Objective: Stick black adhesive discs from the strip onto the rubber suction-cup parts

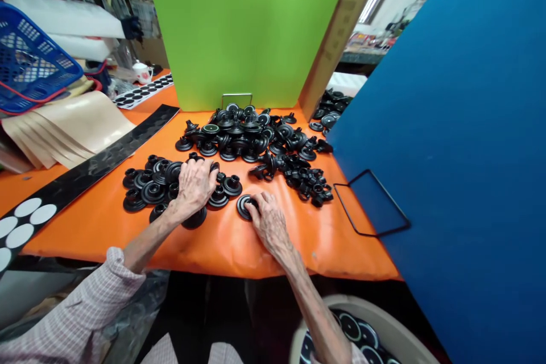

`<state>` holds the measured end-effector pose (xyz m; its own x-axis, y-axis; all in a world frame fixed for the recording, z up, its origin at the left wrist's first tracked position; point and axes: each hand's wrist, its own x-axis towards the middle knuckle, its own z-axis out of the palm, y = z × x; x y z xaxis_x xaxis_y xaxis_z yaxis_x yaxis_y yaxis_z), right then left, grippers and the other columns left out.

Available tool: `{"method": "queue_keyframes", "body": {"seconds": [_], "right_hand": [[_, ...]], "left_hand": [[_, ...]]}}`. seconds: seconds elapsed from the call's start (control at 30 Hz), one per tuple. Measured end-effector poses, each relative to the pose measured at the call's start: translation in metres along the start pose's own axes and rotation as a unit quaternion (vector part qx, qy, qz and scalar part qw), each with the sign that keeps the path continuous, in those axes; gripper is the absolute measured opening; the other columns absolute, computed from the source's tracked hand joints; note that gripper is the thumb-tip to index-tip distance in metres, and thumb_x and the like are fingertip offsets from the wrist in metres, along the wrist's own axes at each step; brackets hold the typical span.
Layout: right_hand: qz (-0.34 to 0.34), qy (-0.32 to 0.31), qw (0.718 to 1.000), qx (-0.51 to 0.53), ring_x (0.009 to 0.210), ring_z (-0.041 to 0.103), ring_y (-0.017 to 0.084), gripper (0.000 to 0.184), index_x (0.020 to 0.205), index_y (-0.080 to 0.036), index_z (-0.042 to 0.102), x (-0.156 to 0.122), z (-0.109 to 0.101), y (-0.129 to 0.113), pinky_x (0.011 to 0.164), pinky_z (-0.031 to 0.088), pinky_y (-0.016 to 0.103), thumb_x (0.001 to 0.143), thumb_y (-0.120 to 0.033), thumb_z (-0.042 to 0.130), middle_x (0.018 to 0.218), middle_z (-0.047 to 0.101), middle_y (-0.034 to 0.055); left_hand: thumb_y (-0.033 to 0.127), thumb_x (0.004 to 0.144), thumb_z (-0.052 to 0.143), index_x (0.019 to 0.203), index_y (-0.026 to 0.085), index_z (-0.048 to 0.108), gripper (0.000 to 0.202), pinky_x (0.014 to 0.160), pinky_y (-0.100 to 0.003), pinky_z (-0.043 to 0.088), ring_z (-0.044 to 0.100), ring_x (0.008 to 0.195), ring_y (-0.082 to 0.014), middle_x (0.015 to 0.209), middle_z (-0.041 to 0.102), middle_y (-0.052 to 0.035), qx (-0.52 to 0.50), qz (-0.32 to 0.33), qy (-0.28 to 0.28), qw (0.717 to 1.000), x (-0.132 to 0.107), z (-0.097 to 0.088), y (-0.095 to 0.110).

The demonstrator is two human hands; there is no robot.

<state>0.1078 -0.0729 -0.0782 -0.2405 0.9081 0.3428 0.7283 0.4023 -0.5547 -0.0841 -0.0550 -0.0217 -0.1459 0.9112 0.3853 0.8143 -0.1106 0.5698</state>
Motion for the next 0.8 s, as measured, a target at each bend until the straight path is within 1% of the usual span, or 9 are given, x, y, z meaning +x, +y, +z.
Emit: {"method": "queue_keyframes", "body": {"seconds": [0.1,0.2,0.3,0.37,0.4,0.53,0.67,0.73,0.8], "right_hand": [[0.032,0.021,0.996,0.078,0.088,0.060,0.022,0.021,0.090,-0.020,0.062,-0.010,-0.011,-0.018,0.078,0.051,0.037,0.091,-0.035,0.047,0.090,0.063,0.0074],[0.050,0.022,0.985,0.165,0.081,0.061,0.019,0.021,0.093,-0.021,0.063,-0.019,-0.020,-0.040,0.073,0.052,0.033,0.091,-0.037,0.050,0.090,0.065,0.0061],[0.050,-0.026,0.979,0.197,0.078,0.062,0.017,0.027,0.099,-0.022,0.064,-0.014,-0.020,-0.042,0.073,0.052,0.031,0.092,-0.040,0.046,0.089,0.066,0.0039],[0.071,-0.011,0.988,0.140,0.081,0.062,0.018,0.033,0.104,-0.022,0.063,0.002,-0.014,-0.024,0.074,0.052,0.032,0.094,-0.041,0.039,0.090,0.065,0.0043],[0.088,0.019,0.992,0.087,0.081,0.061,0.019,0.034,0.104,-0.021,0.063,0.012,-0.011,-0.012,0.075,0.052,0.034,0.093,-0.039,0.036,0.089,0.063,0.0049],[0.115,0.078,0.990,0.017,0.079,0.055,0.023,0.024,0.089,-0.017,0.063,0.051,0.002,0.033,0.073,0.048,0.041,0.082,-0.032,0.046,0.088,0.054,0.0103],[0.103,0.069,0.992,0.015,0.073,0.052,0.024,0.015,0.067,-0.021,0.053,0.055,-0.001,0.038,0.069,0.046,0.042,0.076,-0.033,0.050,0.079,0.050,0.0085],[0.088,0.004,0.995,0.045,0.066,0.053,0.021,0.022,0.063,-0.023,0.049,0.042,-0.009,0.032,0.065,0.047,0.039,0.078,-0.038,0.050,0.070,0.052,0.0049],[0.075,-0.124,0.985,0.098,0.059,0.055,0.018,0.028,0.066,-0.023,0.049,0.024,-0.015,0.028,0.059,0.048,0.034,0.084,-0.044,0.046,0.064,0.056,0.0019]], "left_hand": [[0.025,0.087,0.046,0.093,0.014,0.066,0.023,0.095,-0.047,0.037,0.056,0.102,-0.0325,0.101,0.063,-0.0178,-0.008,-0.013,-0.029,0.999,-0.019,-0.008,0.012],[0.041,0.088,0.050,0.086,0.017,0.066,0.029,0.083,-0.039,0.046,0.061,0.084,-0.0253,0.086,0.065,-0.0112,-0.196,-0.103,-0.162,0.962,-0.052,-0.016,0.023],[0.051,0.081,0.060,0.090,0.016,0.064,0.036,0.071,-0.034,0.051,0.063,0.073,-0.0197,0.085,0.066,-0.0079,-0.468,-0.254,-0.275,0.801,-0.077,-0.014,0.022],[0.049,0.077,0.067,0.090,0.014,0.061,0.038,0.068,-0.033,0.053,0.065,0.068,-0.0174,0.086,0.066,-0.0074,-0.561,-0.345,-0.259,0.706,-0.086,-0.011,0.017],[0.047,0.075,0.070,0.089,0.013,0.061,0.038,0.068,-0.033,0.053,0.065,0.067,-0.0170,0.085,0.065,-0.0072,-0.581,-0.375,-0.242,0.681,-0.088,-0.009,0.014],[0.045,0.073,0.074,0.087,0.010,0.061,0.040,0.070,-0.030,0.054,0.067,0.075,-0.0182,0.084,0.065,-0.0085,-0.607,-0.378,-0.237,0.657,-0.098,-0.007,0.003],[0.047,0.074,0.073,0.095,0.009,0.060,0.045,0.068,-0.028,0.052,0.068,0.075,-0.0183,0.084,0.065,-0.0090,-0.626,-0.339,-0.250,0.656,-0.106,-0.008,-0.003],[0.047,0.073,0.073,0.099,0.010,0.059,0.047,0.069,-0.030,0.052,0.068,0.074,-0.0182,0.086,0.066,-0.0094,-0.636,-0.332,-0.246,0.652,-0.108,-0.008,-0.006],[0.046,0.073,0.073,0.102,0.010,0.059,0.048,0.072,-0.031,0.052,0.069,0.075,-0.0181,0.089,0.067,-0.0101,-0.643,-0.327,-0.242,0.648,-0.110,-0.006,-0.008]]}}
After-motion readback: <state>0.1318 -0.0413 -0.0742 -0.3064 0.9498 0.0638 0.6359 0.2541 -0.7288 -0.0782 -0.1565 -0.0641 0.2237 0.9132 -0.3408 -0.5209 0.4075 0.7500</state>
